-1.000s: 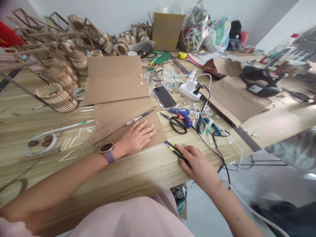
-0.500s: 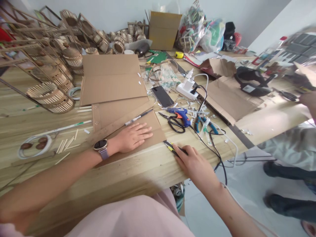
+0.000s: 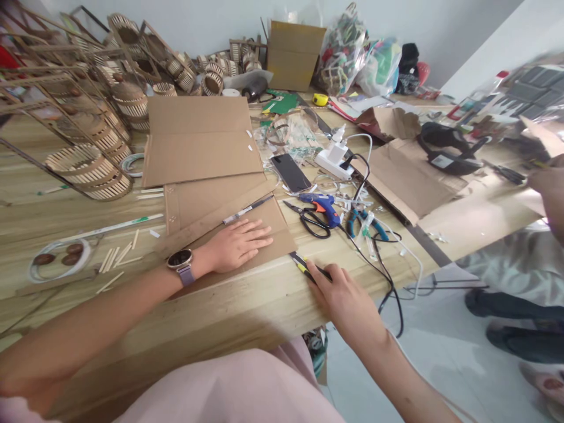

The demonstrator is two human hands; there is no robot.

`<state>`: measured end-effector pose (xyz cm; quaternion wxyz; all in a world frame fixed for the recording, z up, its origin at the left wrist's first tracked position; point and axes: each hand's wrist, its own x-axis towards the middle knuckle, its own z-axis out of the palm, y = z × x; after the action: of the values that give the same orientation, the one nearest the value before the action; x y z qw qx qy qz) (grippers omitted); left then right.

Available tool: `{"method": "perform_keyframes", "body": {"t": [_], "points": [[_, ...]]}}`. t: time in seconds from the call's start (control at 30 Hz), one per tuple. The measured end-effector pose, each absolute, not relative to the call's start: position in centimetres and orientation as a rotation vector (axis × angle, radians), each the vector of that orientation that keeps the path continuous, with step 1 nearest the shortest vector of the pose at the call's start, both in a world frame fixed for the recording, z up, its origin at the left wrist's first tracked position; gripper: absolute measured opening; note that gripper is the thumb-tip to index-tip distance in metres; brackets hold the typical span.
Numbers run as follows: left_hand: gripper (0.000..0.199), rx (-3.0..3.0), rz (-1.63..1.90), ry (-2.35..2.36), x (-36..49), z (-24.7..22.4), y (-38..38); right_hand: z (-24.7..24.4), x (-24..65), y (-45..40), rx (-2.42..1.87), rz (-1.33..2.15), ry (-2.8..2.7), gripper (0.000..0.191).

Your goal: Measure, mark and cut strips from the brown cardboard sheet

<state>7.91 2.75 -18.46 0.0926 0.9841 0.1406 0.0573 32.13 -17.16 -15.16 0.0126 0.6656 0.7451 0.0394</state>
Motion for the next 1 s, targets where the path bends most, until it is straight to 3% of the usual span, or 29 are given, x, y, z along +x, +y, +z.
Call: {"method": "perform_keyframes", "body": {"t": [0.13,0.47,0.77,0.87,1.0], "points": [[0.045,2.916,0.164,0.415,7.9,-18.5,2.7,-15.0,32.1,-17.4,2.023,0.136,2.33,0.052],[0.044,2.902,0.178,0.425,7.9,-18.5,2.7,-14.9,31.6,-17.6,2.024,0.129,2.295,0.054],[0.047,2.91,0.205,0.418,7.9,-18.9,2.8,-15.1,31.0,-17.5,2.115,0.132,2.288,0.043],[0.048,2.913,0.212,0.429,7.9,-19.1,2.8,-15.6,31.0,-17.5,2.245,0.006,2.31,0.041],[0.048,2.913,0.207,0.432,7.8,-19.1,2.8,-15.8,31.6,-17.3,2.633,-0.462,2.154,0.047]]}}
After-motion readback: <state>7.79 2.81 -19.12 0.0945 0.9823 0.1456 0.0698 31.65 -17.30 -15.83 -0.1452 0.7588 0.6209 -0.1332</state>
